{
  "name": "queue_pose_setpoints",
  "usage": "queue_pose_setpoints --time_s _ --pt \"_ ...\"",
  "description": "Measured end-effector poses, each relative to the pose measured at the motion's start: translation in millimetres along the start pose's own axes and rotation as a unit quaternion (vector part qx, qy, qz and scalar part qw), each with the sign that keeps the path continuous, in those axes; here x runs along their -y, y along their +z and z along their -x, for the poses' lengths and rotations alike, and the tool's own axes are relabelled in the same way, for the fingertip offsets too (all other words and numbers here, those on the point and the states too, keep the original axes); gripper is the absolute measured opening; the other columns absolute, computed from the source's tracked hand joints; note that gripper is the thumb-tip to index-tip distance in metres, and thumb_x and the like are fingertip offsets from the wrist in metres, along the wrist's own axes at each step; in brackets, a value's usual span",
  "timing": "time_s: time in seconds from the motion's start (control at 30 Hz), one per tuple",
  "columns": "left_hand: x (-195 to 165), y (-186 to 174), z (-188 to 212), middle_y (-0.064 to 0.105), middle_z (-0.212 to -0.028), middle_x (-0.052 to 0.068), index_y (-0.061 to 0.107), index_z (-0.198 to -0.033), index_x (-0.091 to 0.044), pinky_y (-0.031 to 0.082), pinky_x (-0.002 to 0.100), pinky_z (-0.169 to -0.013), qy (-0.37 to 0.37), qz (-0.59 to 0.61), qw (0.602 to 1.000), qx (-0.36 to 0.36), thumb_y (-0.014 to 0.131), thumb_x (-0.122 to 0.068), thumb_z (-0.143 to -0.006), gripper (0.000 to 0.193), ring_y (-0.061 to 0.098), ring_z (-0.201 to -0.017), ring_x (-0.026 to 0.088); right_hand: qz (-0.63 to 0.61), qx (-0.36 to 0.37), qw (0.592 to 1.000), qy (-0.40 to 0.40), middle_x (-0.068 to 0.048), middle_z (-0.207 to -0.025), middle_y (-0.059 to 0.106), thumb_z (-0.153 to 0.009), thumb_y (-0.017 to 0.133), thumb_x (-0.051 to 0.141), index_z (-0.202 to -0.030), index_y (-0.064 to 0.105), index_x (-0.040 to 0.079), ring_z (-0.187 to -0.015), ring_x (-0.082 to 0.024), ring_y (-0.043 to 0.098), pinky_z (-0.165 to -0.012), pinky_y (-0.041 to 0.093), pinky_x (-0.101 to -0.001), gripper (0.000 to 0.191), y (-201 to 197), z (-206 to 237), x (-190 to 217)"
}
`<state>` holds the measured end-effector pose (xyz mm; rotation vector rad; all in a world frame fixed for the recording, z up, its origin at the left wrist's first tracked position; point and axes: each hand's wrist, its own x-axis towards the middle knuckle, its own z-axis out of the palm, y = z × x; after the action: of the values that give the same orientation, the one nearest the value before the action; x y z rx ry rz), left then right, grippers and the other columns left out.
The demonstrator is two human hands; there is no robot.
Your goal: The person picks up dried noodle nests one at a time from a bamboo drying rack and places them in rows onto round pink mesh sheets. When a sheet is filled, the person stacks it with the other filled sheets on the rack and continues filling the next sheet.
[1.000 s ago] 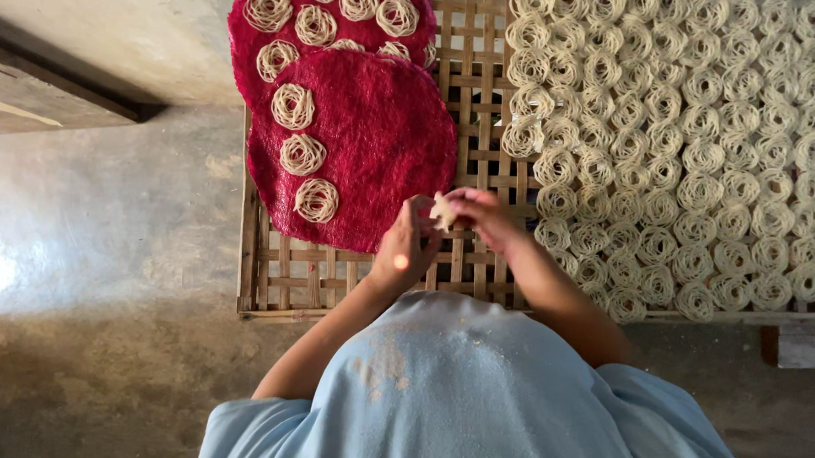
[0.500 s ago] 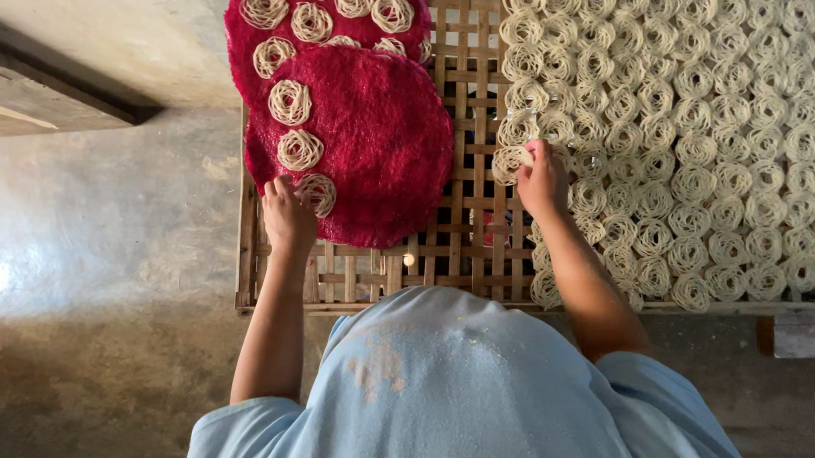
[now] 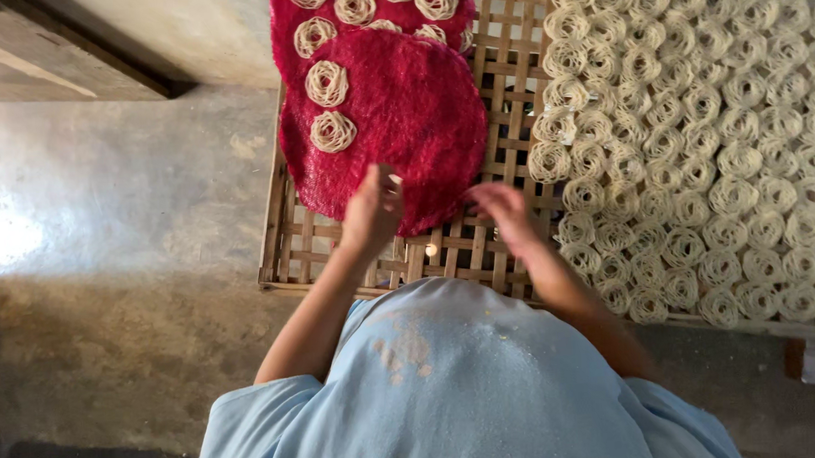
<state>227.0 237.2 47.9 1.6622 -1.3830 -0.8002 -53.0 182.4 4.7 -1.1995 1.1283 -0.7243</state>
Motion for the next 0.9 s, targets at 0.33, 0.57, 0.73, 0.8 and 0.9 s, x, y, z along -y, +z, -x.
queue_pose_setpoints --time_s 0.33,0.57,0.73,0.8,0.9 --pt "-64 25 37 0.064 -0.127 0.016 0.047 -0.146 -0.009 0.06 0.042 -0.085 0.156 -0.051 0.973 0.16 0.072 -0.02 -0.09 0.062 0.069 -0.108 0.034 -0.222 -0.025 0.972 0.079 -0.007 -0.107 0.07 -0.095 0.069 0.014 -0.116 0.065 0.005 -0.096 -0.017 0.071 -0.09 0.06 -0.0348 0.023 -36 2 -20" --pt "21 -36 -41 0.059 -0.129 0.022 0.05 -0.136 -0.001 0.054 0.044 -0.098 0.027 -0.203 0.977 -0.055 0.072 -0.01 -0.091 0.051 0.06 -0.117 0.035 0.142 -0.173 0.974 0.032 -0.006 -0.096 0.07 -0.097 0.07 0.011 -0.115 0.065 0.007 -0.082 -0.018 0.069 -0.074 0.06 -0.0354 0.019 -103 18 -9" --pt "68 -73 -83 0.058 -0.13 0.028 0.053 -0.134 0.004 0.047 0.053 -0.101 0.066 -0.243 0.955 -0.156 0.073 -0.018 -0.098 0.047 0.055 -0.12 0.044 0.384 -0.212 0.898 -0.023 -0.013 -0.097 0.067 -0.088 0.076 0.004 -0.117 0.059 0.005 -0.083 -0.025 0.071 -0.074 0.056 -0.038 0.033 -94 31 -4" --pt "74 -73 -93 0.059 -0.127 0.029 0.054 -0.135 0.004 0.047 0.053 -0.1 0.043 -0.205 0.968 -0.139 0.07 -0.018 -0.103 0.042 0.056 -0.116 0.045 0.474 -0.225 0.845 -0.1 -0.017 -0.107 0.064 -0.086 0.077 0.001 -0.12 0.056 0.005 -0.096 -0.035 0.065 -0.081 0.054 -0.0442 0.041 -87 35 0" --pt "78 -71 -104 0.061 -0.116 0.028 0.056 -0.125 0.003 0.049 0.052 -0.095 0.009 -0.213 0.97 -0.113 0.069 -0.018 -0.097 0.037 0.058 -0.109 0.046 0.522 -0.245 0.802 -0.155 -0.022 -0.118 0.059 -0.083 0.078 0.001 -0.128 0.053 0.006 -0.107 -0.043 0.059 -0.086 0.051 -0.05 0.052 -80 41 10"
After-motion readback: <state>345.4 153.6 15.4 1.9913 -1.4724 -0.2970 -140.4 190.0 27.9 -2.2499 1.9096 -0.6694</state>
